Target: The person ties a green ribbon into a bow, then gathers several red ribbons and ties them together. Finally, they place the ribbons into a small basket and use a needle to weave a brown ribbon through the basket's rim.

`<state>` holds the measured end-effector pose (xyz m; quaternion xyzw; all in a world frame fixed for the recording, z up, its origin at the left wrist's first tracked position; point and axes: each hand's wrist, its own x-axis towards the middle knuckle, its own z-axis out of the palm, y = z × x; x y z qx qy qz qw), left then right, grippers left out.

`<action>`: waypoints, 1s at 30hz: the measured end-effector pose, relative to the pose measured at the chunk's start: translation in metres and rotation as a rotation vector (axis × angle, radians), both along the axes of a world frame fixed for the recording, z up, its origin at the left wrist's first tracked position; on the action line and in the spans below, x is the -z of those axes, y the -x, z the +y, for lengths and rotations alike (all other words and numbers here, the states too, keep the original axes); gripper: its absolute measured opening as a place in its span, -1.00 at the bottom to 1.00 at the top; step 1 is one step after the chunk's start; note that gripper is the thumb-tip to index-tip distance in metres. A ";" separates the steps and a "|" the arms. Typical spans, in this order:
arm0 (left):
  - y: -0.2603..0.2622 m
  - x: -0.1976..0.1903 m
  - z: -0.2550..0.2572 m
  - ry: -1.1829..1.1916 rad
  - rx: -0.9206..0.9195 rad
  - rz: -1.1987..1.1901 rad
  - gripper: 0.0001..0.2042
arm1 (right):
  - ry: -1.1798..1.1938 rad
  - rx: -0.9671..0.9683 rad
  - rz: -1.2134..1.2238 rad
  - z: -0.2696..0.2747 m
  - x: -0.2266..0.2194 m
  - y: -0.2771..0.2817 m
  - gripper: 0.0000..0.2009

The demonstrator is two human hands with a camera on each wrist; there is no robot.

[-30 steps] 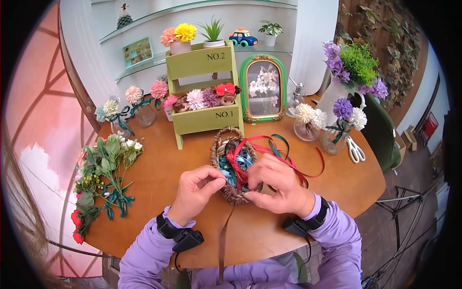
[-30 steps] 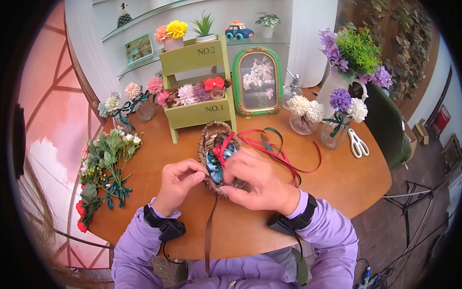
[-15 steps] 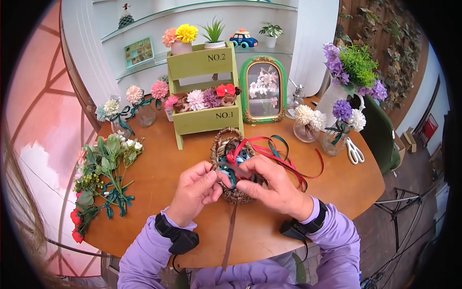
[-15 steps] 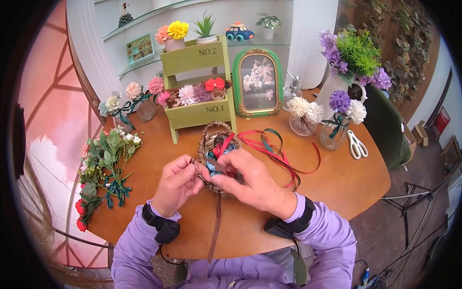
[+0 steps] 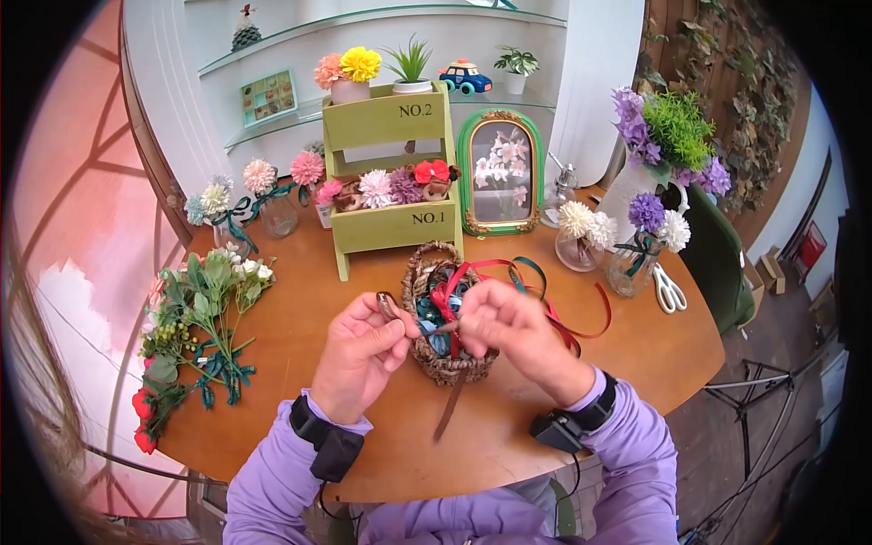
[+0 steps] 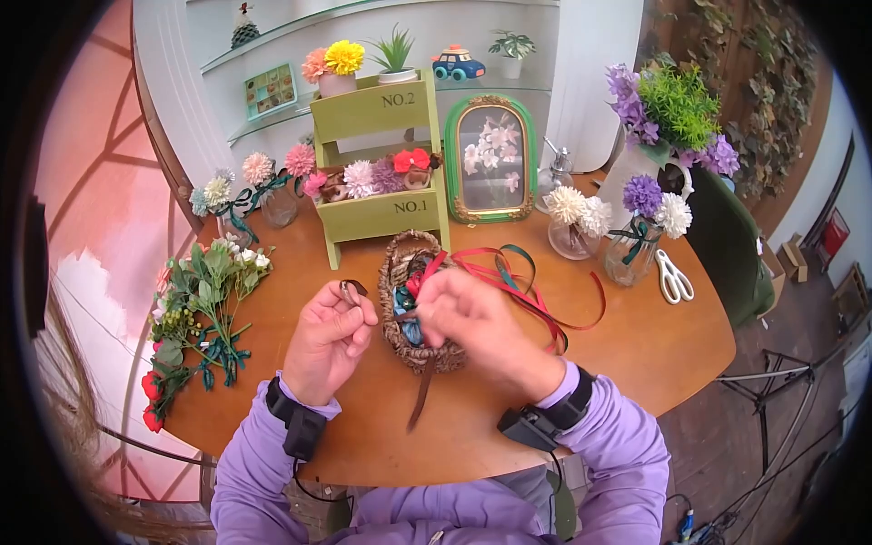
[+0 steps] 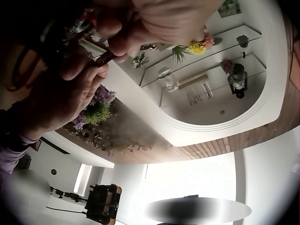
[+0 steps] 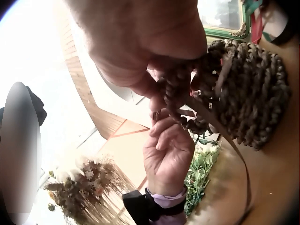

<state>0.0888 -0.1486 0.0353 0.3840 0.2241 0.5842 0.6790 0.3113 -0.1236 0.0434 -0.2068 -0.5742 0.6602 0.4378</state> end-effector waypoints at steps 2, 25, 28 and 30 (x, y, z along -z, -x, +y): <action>0.004 0.000 0.000 0.001 -0.014 0.003 -0.91 | -0.036 0.071 -0.002 0.015 -0.001 -0.014 -0.89; 0.010 0.017 0.001 0.026 -0.175 0.193 -0.93 | 0.159 0.525 -0.007 0.060 0.003 -0.104 -0.94; 0.015 0.021 0.004 0.023 -0.173 0.126 -0.95 | 0.153 0.545 -0.039 0.063 0.008 -0.112 -0.93; 0.020 0.020 0.005 0.016 -0.169 0.085 -0.95 | 0.132 0.556 -0.080 0.063 0.008 -0.109 -0.92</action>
